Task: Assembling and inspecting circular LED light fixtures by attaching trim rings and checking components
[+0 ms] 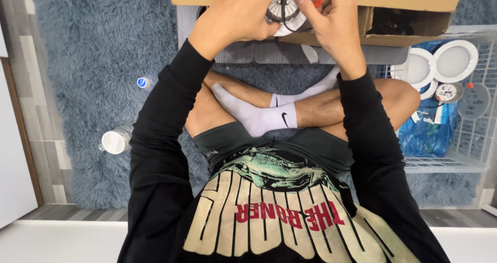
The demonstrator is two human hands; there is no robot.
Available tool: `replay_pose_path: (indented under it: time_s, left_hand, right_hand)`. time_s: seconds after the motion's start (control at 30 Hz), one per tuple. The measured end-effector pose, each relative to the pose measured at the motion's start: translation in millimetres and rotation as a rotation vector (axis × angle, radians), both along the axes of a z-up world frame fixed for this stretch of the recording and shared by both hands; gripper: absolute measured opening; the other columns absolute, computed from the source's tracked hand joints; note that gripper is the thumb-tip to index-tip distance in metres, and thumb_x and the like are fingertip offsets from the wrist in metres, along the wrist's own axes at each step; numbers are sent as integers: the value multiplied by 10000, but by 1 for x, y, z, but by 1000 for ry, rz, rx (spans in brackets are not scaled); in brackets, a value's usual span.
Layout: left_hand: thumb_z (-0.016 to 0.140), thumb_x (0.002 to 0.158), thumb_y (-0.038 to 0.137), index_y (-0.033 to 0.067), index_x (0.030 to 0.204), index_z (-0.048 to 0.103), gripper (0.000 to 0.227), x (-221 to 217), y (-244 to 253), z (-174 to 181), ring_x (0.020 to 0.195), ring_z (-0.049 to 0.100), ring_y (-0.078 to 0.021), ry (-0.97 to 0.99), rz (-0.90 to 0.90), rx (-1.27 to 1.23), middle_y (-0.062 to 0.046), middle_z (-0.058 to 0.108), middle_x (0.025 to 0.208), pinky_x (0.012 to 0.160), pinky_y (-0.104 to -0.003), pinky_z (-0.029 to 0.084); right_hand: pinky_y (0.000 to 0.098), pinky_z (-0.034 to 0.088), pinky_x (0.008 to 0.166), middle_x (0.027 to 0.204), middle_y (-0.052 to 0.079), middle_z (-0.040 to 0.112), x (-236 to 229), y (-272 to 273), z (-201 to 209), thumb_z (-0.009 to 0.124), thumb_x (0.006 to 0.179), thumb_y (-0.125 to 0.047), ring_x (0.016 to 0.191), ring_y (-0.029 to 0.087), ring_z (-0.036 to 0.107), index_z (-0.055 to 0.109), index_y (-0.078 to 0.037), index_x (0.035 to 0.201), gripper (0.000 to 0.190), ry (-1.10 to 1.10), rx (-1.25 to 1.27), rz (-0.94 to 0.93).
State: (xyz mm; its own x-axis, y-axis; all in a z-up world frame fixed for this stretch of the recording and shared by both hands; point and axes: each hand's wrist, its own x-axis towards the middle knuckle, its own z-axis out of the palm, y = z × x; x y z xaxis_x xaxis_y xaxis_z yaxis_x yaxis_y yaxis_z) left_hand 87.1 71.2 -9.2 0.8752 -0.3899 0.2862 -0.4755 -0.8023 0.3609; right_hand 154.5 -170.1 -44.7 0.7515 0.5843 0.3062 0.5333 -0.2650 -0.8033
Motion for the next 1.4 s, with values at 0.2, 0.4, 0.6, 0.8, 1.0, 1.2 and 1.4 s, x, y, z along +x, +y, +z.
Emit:
replay_pose_path:
  time_s: [0.2,0.4,0.6,0.8,1.0,1.2,1.4]
  left_hand:
    - [911,771,114,101,1242,639,544,-3,-6,18,825,598,-335,-70,-34,-66,-120,651,1086,580,-468,436]
    - [922,895,187,97,1329,623,534,-28,-13,45,1122,611,-415,-146,-29,-124,-151,620,1379,902,-510,537]
    - [972,939,201,85,1423,587,629,-69,-25,53,1438,556,-417,-81,-100,-424,-157,560,1596,1227,-573,481]
    - [917,848,99,182,1528,509,798,-98,-58,21,1544,579,-311,131,-123,-890,-109,582,1636,1278,-486,572]
    - [919,984,173,158,1593,567,703,-109,-66,15,1627,530,-261,194,-86,-908,-78,583,1673,1305,-404,544]
    - [912,1022,150,206,1588,564,667,-113,-62,20,1637,518,-257,266,-71,-837,-60,551,1695,1106,-330,669]
    - [922,1030,218,178,1591,553,672,-119,-63,25,1606,551,-291,246,-42,-762,-91,563,1670,1244,-408,583]
  right_hand:
    - [267,438,726,1094,62,579,-5,-3,10,803,1183,-90,854,122,522,720,-82,1274,124,-22,87,23]
    - [270,504,801,1331,142,550,-21,-17,28,782,1161,-41,954,166,576,724,-22,1319,169,26,304,49]
    - [369,503,988,1646,203,472,-44,-42,26,573,1154,-455,1133,246,591,536,-90,1488,496,150,565,201]
    - [708,267,1520,1870,221,108,-68,-34,18,882,737,-413,1745,481,297,237,-334,1796,1242,116,585,534]
    - [725,339,1463,1837,258,165,-73,-39,10,879,761,-350,1687,532,369,203,-347,1815,1253,190,582,591]
    - [656,337,1477,1850,269,154,-75,-45,11,874,801,-384,1710,483,375,192,-341,1824,1230,205,506,590]
    - [649,355,1461,1852,265,157,-76,-46,6,857,808,-404,1686,478,409,132,-379,1830,1253,240,457,597]
